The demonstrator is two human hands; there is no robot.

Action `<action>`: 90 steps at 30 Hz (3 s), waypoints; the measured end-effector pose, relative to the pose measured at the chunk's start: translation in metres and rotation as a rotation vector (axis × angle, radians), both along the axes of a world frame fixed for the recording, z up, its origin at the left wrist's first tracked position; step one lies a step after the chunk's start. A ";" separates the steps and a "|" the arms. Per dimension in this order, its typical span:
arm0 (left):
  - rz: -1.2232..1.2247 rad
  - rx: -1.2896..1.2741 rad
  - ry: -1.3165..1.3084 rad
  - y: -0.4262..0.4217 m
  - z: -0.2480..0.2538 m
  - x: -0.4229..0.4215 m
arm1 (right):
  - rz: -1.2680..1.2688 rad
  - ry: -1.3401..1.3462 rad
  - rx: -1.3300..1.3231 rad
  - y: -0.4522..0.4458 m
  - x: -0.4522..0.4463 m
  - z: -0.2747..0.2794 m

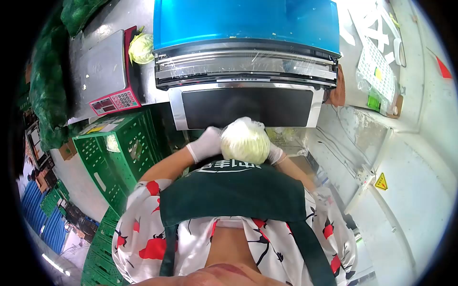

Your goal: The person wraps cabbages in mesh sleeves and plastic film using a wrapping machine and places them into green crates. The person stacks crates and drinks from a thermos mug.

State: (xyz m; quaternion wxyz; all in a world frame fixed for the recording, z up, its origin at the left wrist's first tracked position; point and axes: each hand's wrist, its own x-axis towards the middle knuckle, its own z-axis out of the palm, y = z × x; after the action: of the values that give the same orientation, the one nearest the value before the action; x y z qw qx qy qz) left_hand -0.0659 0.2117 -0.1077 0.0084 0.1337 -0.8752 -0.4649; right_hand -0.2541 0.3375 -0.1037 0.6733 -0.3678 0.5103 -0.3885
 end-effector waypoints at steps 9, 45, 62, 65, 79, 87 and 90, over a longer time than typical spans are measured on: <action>0.554 0.597 0.582 -0.079 0.175 -0.067 | -0.044 -0.890 0.288 -0.096 -0.013 0.120; 1.940 0.731 1.024 -0.034 0.155 0.324 | -0.304 0.375 -0.264 -0.245 -0.056 0.152; 1.876 -0.669 -0.616 -0.130 0.127 0.323 | -1.082 0.645 -0.106 -0.608 -0.435 0.023; 1.761 -0.465 -0.235 -0.161 0.146 0.274 | -1.088 0.780 -0.052 -0.670 -0.483 -0.041; 1.194 0.206 0.342 -0.346 0.177 -0.020 | -0.468 -0.179 -0.445 -0.524 -0.325 0.098; 0.895 1.027 0.639 -0.342 0.159 -0.115 | 0.264 0.068 -0.471 -0.466 -0.160 0.181; 0.962 1.137 0.610 -0.318 0.151 -0.085 | 0.151 0.271 -0.363 -0.497 -0.192 0.159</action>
State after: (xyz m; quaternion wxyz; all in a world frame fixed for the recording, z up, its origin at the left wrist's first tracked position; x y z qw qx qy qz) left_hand -0.1510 -0.1062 0.0433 0.3770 0.3471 -0.3104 -0.8007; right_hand -0.4456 -0.1592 0.0552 0.5485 -0.5688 0.4889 -0.3696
